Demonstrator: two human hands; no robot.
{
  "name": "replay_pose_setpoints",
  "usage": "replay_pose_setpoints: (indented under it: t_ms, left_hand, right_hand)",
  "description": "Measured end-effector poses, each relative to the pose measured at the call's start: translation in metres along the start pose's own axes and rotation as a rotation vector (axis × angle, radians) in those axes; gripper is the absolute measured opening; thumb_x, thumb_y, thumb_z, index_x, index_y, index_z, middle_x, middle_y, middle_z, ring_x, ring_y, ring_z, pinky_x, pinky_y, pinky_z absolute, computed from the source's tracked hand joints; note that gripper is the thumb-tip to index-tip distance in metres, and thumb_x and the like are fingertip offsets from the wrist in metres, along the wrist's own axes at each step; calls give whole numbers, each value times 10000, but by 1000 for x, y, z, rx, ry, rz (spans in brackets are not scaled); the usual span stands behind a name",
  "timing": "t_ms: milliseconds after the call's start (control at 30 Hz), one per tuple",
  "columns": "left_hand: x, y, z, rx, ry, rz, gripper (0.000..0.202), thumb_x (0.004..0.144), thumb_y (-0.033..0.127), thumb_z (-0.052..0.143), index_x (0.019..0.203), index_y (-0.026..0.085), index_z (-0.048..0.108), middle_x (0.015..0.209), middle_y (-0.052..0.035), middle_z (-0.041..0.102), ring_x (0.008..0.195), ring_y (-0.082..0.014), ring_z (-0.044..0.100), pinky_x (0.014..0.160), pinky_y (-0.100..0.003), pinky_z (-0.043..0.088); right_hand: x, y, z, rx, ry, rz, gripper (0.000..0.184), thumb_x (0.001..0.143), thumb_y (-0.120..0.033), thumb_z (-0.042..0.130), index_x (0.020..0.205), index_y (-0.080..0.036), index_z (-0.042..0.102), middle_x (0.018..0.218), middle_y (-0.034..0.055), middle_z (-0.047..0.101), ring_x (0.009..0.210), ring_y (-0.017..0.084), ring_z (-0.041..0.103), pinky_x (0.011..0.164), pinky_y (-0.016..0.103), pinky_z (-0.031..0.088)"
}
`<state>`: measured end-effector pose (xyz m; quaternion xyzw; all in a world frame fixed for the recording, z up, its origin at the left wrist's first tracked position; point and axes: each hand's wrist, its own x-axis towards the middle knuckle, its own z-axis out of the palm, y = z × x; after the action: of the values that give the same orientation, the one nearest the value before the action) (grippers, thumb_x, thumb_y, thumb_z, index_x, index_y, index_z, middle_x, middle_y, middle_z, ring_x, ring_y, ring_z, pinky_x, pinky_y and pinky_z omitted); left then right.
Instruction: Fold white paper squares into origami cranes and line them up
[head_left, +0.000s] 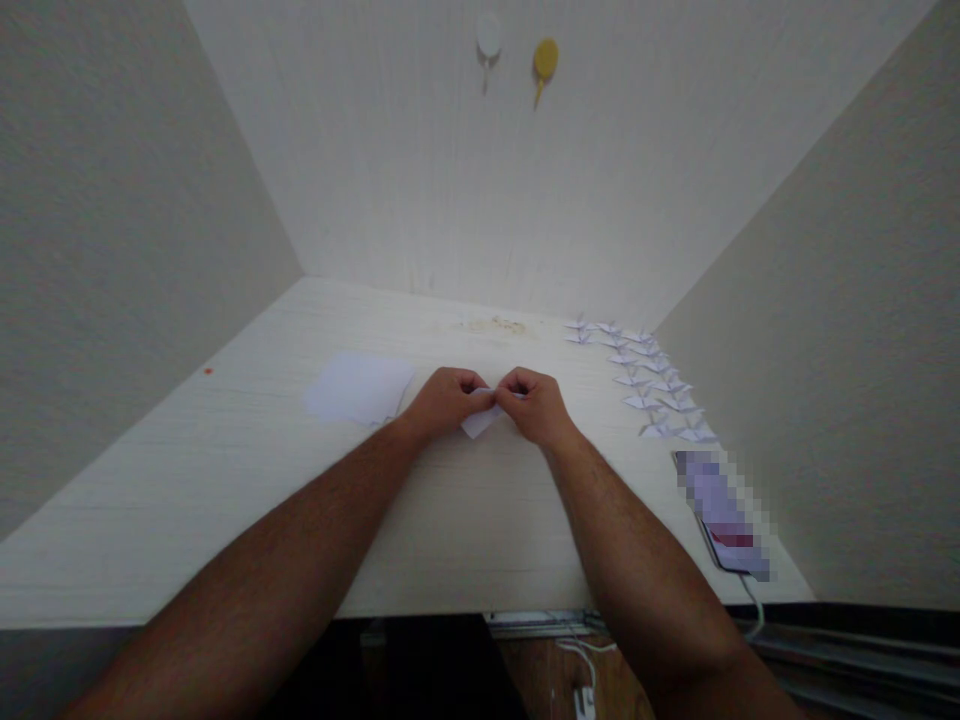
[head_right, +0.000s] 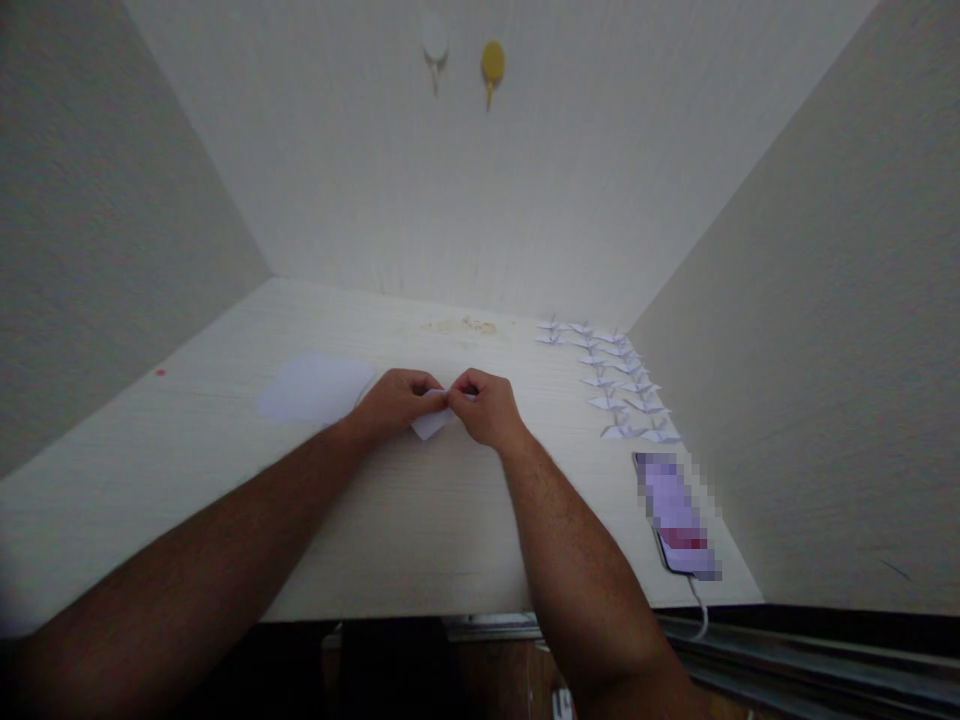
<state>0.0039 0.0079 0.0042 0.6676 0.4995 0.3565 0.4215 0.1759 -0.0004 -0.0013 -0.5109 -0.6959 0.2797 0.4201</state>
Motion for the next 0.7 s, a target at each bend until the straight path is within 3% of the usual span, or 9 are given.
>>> replay_pose_setpoints:
  t_ms: [300, 700]
  left_hand:
    - [0, 0, 1, -207, 30, -21, 197, 645, 342, 711, 676, 151, 672, 593, 15, 599, 539, -100, 499, 503, -220, 371]
    - [-1, 1, 0, -84, 26, 24, 192, 661, 341, 694, 662, 150, 679, 579, 10, 594, 533, -95, 477, 487, -209, 347]
  right_hand:
    - [1, 1, 0, 86, 3, 22, 139, 731, -287, 622, 646, -178, 610, 602, -28, 589, 558, 99, 479, 540, 236, 352]
    - [0, 1, 2, 34, -34, 66, 173, 741, -316, 629, 639, -177, 620, 586, -23, 582, 548, 98, 463, 539, 239, 352]
